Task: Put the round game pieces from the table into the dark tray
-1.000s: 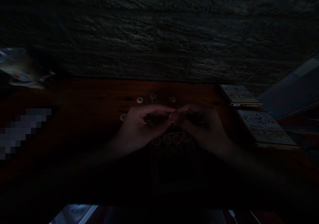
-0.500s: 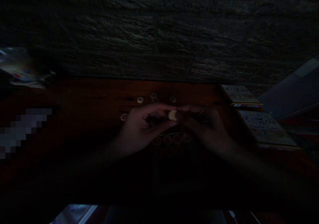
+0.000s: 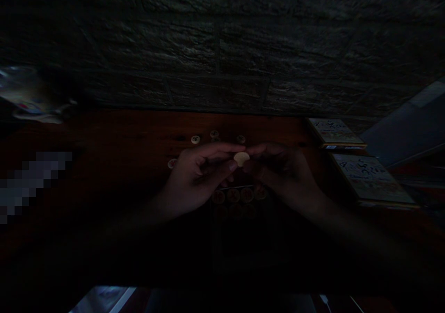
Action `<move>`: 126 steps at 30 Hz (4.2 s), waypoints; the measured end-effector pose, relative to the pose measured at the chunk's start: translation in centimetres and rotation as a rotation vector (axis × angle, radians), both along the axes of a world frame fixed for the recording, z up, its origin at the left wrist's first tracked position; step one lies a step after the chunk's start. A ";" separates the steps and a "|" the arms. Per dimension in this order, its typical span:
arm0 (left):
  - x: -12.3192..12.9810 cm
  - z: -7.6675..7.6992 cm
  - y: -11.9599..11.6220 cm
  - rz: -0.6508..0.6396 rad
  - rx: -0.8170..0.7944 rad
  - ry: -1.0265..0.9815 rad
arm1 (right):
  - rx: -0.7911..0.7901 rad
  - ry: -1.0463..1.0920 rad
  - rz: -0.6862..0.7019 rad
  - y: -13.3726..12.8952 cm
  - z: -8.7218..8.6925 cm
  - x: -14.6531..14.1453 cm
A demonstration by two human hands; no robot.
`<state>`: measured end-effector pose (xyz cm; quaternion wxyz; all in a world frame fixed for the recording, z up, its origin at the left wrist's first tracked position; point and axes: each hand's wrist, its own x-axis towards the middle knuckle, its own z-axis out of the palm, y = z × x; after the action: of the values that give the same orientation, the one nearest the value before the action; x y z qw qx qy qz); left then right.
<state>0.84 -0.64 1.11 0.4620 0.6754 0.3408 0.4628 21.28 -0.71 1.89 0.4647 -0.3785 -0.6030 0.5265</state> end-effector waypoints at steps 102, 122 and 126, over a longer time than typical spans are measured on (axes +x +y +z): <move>-0.4 0.5 -0.2 -0.165 -0.060 0.006 | 0.559 -0.496 -0.037 -0.4 3.2 1.7; 0.0 -0.7 -0.7 -0.293 0.161 0.552 | 0.463 -0.717 0.427 -2.7 1.5 4.3; 0.0 -0.6 -0.8 -0.285 0.167 0.534 | 0.482 -0.742 0.396 -2.7 1.3 4.4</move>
<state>0.87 -1.44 0.51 0.3592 0.8497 0.3126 0.2262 25.64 -3.45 3.19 0.1838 -0.3002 -0.8932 0.2798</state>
